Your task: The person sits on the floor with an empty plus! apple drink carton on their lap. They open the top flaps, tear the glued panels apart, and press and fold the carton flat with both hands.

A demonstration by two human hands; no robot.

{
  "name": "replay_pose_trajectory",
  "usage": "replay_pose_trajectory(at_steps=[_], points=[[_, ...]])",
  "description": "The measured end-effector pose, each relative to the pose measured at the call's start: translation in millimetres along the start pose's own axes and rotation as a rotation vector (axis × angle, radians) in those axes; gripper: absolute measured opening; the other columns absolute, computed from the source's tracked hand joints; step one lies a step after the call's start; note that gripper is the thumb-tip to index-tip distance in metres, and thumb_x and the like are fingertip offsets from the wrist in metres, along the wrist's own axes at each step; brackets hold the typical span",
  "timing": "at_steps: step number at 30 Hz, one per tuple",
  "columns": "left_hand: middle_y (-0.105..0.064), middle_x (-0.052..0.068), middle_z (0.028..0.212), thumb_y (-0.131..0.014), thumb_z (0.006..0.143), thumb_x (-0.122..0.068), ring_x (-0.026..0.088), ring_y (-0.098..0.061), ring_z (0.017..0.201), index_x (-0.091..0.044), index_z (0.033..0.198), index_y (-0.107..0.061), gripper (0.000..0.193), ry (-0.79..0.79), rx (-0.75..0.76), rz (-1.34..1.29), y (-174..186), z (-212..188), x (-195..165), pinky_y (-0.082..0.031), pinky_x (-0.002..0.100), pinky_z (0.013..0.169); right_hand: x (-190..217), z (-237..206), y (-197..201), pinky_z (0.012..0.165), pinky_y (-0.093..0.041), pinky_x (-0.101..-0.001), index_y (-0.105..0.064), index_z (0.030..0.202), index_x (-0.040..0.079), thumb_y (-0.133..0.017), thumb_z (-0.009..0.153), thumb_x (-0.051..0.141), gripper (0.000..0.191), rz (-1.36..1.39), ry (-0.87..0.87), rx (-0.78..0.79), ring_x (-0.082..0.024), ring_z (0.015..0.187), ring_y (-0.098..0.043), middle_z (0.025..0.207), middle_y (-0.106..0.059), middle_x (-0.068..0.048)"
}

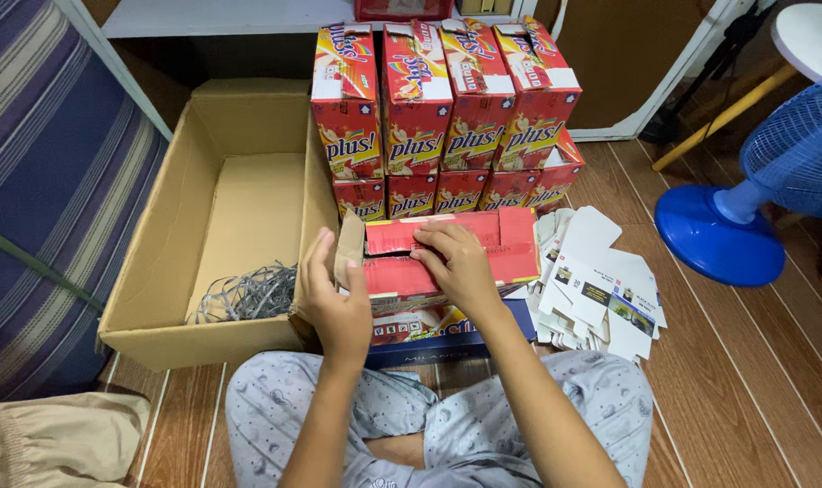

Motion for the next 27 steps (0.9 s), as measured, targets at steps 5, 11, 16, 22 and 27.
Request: replay_pose_trajectory(at_steps=[5,11,16,22,27], points=[[-0.059,0.018,0.141,-0.061,0.096,0.001,0.036,-0.054,0.139,-0.001,0.13,-0.063,0.034,-0.256,0.068,0.16,-6.1,-8.0,-40.4,-0.044,0.047,0.116,0.6,-0.2,-1.8,0.096,-0.05,-0.043,-0.075,0.107,0.003,-0.076,0.088,0.02,0.025,-0.011,-0.005,0.004,-0.031,0.11,-0.067,0.112,-0.073,-0.011],[-0.065,0.013,0.13,-0.066,0.092,-0.004,0.033,-0.059,0.128,-0.003,0.12,-0.067,0.028,-0.376,0.271,0.181,-40.5,-14.8,-45.7,-0.041,0.05,0.114,4.4,2.3,-1.5,0.096,-0.051,-0.0437,-0.073,0.108,0.002,-0.075,0.089,0.016,0.024,-0.021,0.019,-0.002,-0.032,0.11,-0.067,0.113,-0.072,-0.012],[-0.064,0.016,0.126,-0.066,0.09,-0.007,0.034,-0.057,0.124,0.0,0.119,-0.065,0.029,-0.317,0.429,0.233,-58.2,-19.0,-30.3,-0.039,0.05,0.112,6.1,0.1,-1.1,0.099,-0.052,-0.0423,-0.071,0.114,0.001,-0.071,0.091,0.012,0.025,0.039,0.022,0.042,-0.034,0.115,-0.065,0.122,-0.07,-0.015],[-0.064,0.016,0.126,-0.066,0.087,-0.005,0.035,-0.057,0.124,0.001,0.121,-0.066,0.034,-0.338,0.422,0.23,-57.1,-25.6,-24.3,-0.039,0.051,0.111,4.1,-5.3,1.9,0.105,-0.048,-0.0439,-0.073,0.112,0.004,-0.072,0.09,0.017,0.025,-0.05,0.025,0.05,-0.032,0.118,-0.062,0.122,-0.071,-0.014],[-0.064,0.016,0.127,-0.069,0.088,-0.006,0.035,-0.058,0.124,0.002,0.118,-0.067,0.032,-0.311,0.412,0.203,-58.6,-21.0,-16.6,-0.042,0.048,0.11,-12.0,-15.3,17.2,0.115,-0.031,-0.0532,-0.074,0.114,0.009,-0.071,0.092,0.027,0.028,-0.153,-0.05,0.049,-0.026,0.124,-0.062,0.125,-0.071,-0.009]])
Point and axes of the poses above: each hand's wrist, its own z-axis towards the middle knuckle, its own y-axis out of the back of the hand, x = y × z, the point moved 8 cm from there along z, towards the middle knuckle
